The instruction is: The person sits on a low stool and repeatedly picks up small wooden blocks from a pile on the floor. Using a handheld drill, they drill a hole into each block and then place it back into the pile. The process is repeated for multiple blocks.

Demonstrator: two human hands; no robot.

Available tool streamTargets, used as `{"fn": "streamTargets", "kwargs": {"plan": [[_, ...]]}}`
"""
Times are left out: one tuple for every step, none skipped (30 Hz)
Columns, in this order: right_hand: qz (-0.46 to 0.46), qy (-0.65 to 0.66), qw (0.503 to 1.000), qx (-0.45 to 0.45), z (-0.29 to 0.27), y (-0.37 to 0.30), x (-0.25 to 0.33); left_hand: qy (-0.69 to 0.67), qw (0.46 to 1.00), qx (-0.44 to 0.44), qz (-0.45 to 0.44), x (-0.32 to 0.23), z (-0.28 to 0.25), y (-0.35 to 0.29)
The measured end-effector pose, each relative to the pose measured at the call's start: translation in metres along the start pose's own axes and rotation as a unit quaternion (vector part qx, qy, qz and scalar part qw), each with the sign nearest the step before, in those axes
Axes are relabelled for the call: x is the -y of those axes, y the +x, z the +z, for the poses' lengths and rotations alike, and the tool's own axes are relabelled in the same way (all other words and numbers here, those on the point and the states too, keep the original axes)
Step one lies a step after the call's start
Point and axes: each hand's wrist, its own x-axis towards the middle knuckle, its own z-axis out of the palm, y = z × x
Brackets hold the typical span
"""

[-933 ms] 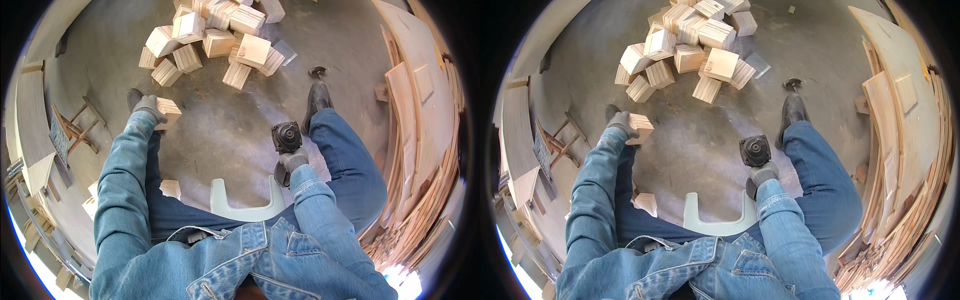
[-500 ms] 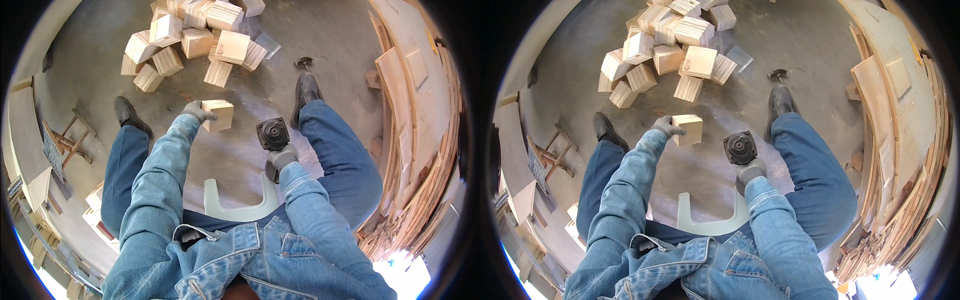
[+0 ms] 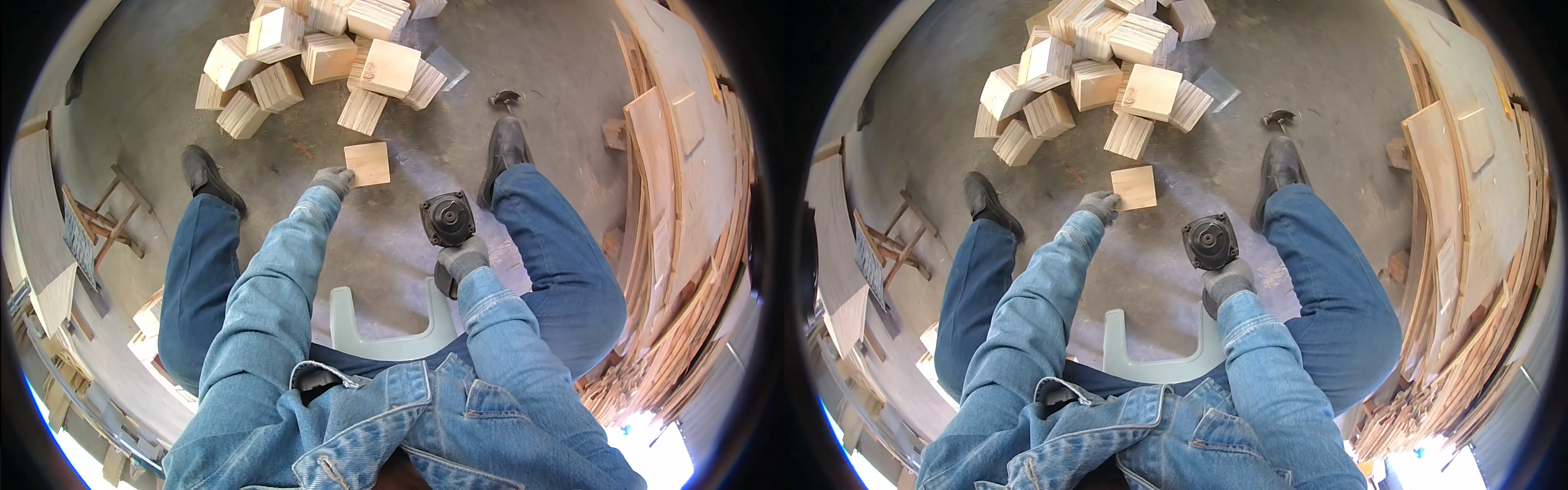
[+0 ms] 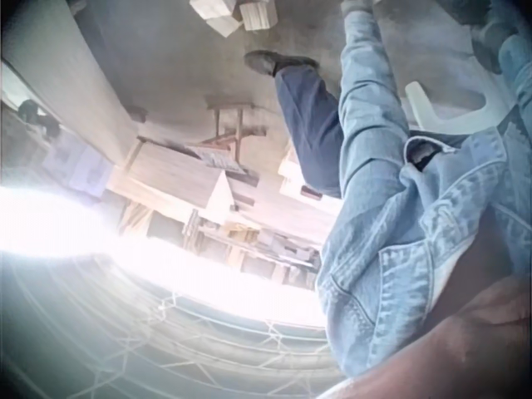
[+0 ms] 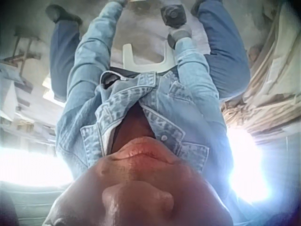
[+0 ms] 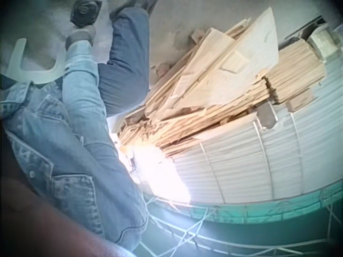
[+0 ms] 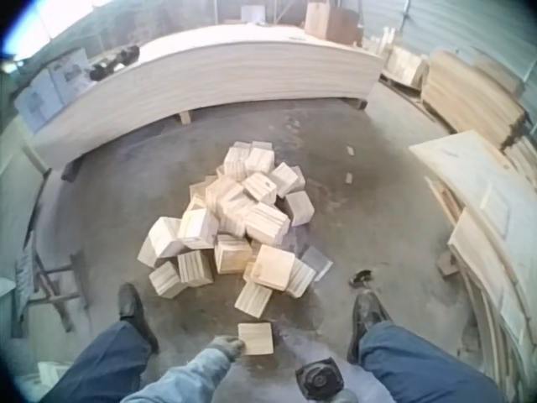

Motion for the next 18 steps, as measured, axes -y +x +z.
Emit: {"fn": "streamTargets", "kwargs": {"plan": [[0.0,-0.007,1.0,0.0,-0.001,-0.001,0.002,0.014,1.0,-0.004,0.011,0.006,0.0,-0.002],[-0.007,-0.03,1.0,-0.003,0.001,0.002,0.001,0.03,0.999,-0.01,0.01,0.013,-0.004,-0.004],[-0.01,-0.051,0.999,-0.01,0.003,0.012,-0.006,0.048,0.999,-0.008,0.011,0.012,-0.003,-0.009],[-0.016,-0.072,0.997,-0.016,0.004,0.015,-0.008,0.067,0.998,-0.01,0.011,0.012,-0.004,-0.016],[-0.016,-0.085,0.996,-0.013,0.006,0.018,-0.009,0.091,0.996,-0.018,0.019,0.013,-0.01,-0.023],[-0.021,-0.099,0.995,-0.008,0.008,0.019,-0.005,0.094,0.995,-0.032,0.02,0.018,-0.022,-0.029],[-0.029,-0.091,0.995,-0.005,0.009,0.024,-0.006,0.096,0.994,-0.046,0.024,0.023,-0.032,-0.033],[-0.038,-0.083,0.996,-0.001,0.012,0.028,-0.005,0.076,0.995,-0.06,0.023,0.029,-0.049,-0.039],[-0.049,-0.052,0.997,-0.001,0.017,0.049,-0.014,0.056,0.995,-0.073,0.029,0.027,-0.061,-0.045],[-0.061,-0.049,0.997,-0.014,0.02,0.063,-0.025,0.023,0.996,-0.081,0.043,0.012,-0.069,-0.058],[-0.072,-0.046,0.996,-0.029,0.02,0.076,-0.036,-0.023,0.995,-0.079,0.064,-0.011,-0.075,-0.074],[-0.078,-0.07,0.994,-0.03,0.021,0.068,-0.029,-0.068,0.991,-0.09,0.074,-0.023,-0.091,-0.095],[-0.088,-0.096,0.991,-0.029,0.02,0.052,-0.015,-0.1,0.985,-0.102,0.096,-0.034,-0.107,-0.121],[-0.113,-0.081,0.988,-0.061,0.018,0.053,-0.017,-0.134,0.977,-0.103,0.13,-0.057,-0.117,-0.147],[-0.139,-0.066,0.984,-0.092,0.017,0.057,-0.02,-0.118,0.972,-0.106,0.175,-0.077,-0.128,-0.175],[-0.162,-0.054,0.977,-0.125,0.015,0.061,-0.026,-0.102,0.965,-0.105,0.219,-0.094,-0.136,-0.201],[-0.196,-0.004,0.969,-0.149,0.018,0.054,-0.023,-0.087,0.954,-0.119,0.26,-0.103,-0.148,-0.228],[-0.196,-0.003,0.971,-0.136,0.017,0.043,-0.017,-0.072,0.942,-0.135,0.298,-0.11,-0.159,-0.255]]}}
